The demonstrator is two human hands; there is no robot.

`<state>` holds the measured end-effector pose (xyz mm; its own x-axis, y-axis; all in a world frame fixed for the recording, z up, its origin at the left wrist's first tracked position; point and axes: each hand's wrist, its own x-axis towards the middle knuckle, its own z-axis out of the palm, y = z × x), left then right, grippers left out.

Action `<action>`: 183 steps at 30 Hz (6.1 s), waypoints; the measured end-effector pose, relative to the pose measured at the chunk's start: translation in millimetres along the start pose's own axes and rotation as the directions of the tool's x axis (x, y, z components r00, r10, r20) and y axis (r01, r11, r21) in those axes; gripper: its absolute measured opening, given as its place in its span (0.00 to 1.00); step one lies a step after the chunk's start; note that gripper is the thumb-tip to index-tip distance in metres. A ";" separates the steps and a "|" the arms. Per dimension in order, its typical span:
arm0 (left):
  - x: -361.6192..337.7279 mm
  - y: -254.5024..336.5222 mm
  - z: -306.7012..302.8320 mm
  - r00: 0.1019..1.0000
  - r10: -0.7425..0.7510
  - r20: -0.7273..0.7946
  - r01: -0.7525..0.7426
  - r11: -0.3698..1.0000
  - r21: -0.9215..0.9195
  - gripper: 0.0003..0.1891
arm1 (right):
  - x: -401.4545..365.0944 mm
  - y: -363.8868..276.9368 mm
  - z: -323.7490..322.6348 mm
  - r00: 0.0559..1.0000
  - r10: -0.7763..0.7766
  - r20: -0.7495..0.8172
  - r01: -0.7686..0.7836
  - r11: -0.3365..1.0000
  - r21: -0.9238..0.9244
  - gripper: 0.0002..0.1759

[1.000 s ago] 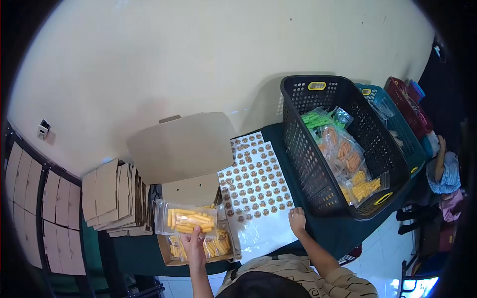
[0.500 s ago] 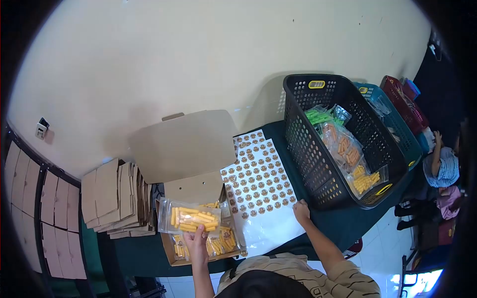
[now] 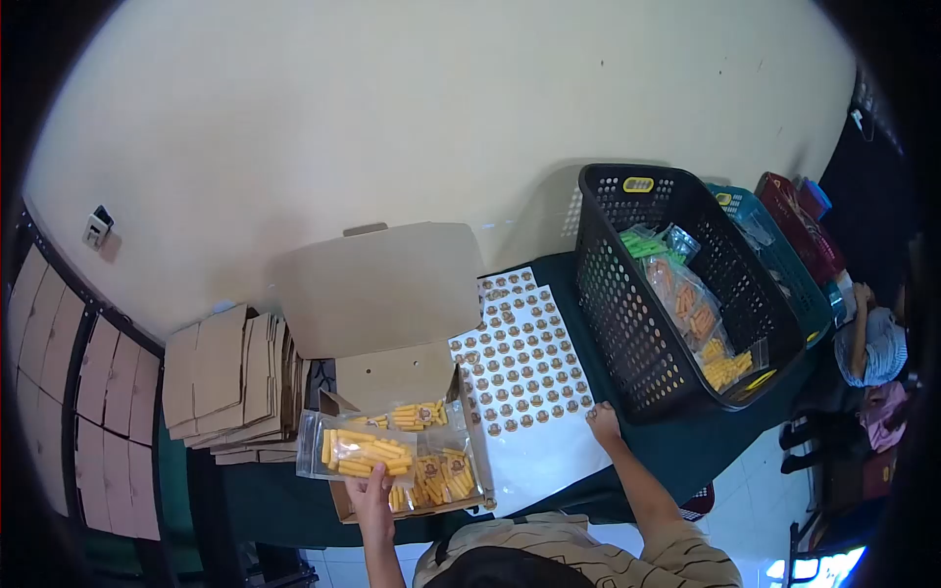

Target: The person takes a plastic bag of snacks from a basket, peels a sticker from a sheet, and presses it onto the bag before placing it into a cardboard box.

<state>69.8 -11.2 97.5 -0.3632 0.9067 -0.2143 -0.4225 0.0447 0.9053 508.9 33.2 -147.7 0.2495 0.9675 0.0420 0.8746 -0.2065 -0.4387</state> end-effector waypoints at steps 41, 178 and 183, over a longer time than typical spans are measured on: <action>7.2 4.6 -42.1 1.000 0.019 0.021 -0.020 0.998 0.053 0.27 | 7.2 -12.1 -17.6 0.993 -0.063 0.099 0.078 0.984 -0.161 0.11; 20.7 31.4 6.7 0.858 0.131 0.496 -0.197 0.977 0.083 0.26 | -69.4 -410.9 -151.6 0.927 -0.334 0.169 -0.075 0.276 0.958 0.09; 21.0 28.2 6.1 0.869 0.117 0.481 -0.190 0.976 0.106 0.27 | -70.8 -411.7 -151.6 0.927 -0.332 0.173 -0.077 0.283 0.956 0.09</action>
<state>55.3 11.7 120.8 0.0342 0.9948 0.0964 -0.2551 -0.0846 0.9632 194.2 27.5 166.0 -0.1306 0.9910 0.0293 -0.1692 0.0068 -0.9856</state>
